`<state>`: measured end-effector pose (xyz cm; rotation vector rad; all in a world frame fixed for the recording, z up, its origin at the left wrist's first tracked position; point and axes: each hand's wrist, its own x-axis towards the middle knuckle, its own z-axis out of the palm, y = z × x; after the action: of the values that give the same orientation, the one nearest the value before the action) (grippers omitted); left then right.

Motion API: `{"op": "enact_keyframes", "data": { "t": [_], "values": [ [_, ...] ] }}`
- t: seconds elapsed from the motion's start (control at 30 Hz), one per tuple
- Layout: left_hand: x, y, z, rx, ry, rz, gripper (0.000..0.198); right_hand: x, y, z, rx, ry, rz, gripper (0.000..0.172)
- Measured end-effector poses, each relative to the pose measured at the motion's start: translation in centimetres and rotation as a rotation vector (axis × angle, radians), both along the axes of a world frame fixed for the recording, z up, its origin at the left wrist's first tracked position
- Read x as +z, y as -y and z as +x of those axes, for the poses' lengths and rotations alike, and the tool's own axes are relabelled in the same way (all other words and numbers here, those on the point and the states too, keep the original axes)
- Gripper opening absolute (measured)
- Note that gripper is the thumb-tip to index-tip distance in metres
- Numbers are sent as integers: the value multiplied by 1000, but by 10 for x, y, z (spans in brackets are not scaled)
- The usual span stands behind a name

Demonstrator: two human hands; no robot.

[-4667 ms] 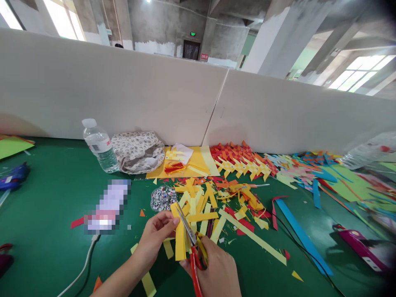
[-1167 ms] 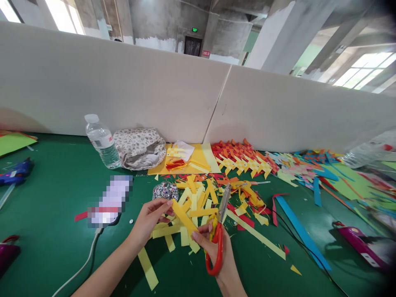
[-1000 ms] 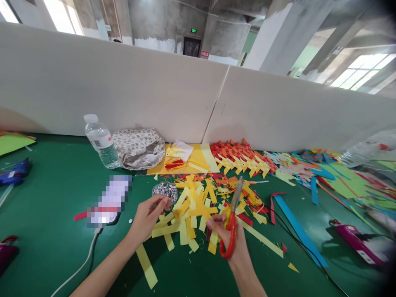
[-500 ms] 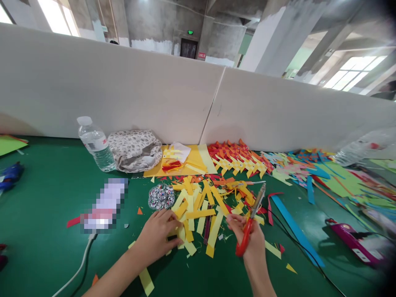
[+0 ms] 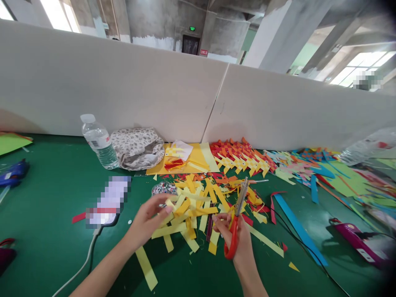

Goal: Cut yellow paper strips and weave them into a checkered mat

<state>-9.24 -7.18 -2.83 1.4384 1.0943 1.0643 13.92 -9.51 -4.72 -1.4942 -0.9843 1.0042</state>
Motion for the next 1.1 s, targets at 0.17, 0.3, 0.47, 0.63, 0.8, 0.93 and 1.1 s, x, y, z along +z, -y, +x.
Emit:
{"op": "enact_keyframes", "data": {
  "t": [0.17,0.3,0.47,0.63,0.8,0.93,1.1],
  "values": [
    [-9,8,10,-136,-597,224,36,1,4,-3,26,42,-45,38],
    [-16,4,7,-198,-887,319,20,3,5,-4,24,74,-69,34],
    [-18,0,0,-184,-1006,339,8,-2,4,-8,69,59,-78,34],
    [-17,-3,2,41,-976,468,21,-9,15,-24,119,141,-168,28],
    [-23,6,17,-249,-845,520,10,-4,24,-27,105,127,-201,28],
    [-24,16,30,-417,-796,615,17,2,23,2,23,325,-209,22],
    [-22,17,31,-489,-829,707,22,0,22,49,9,439,-262,17]
  ]
}}
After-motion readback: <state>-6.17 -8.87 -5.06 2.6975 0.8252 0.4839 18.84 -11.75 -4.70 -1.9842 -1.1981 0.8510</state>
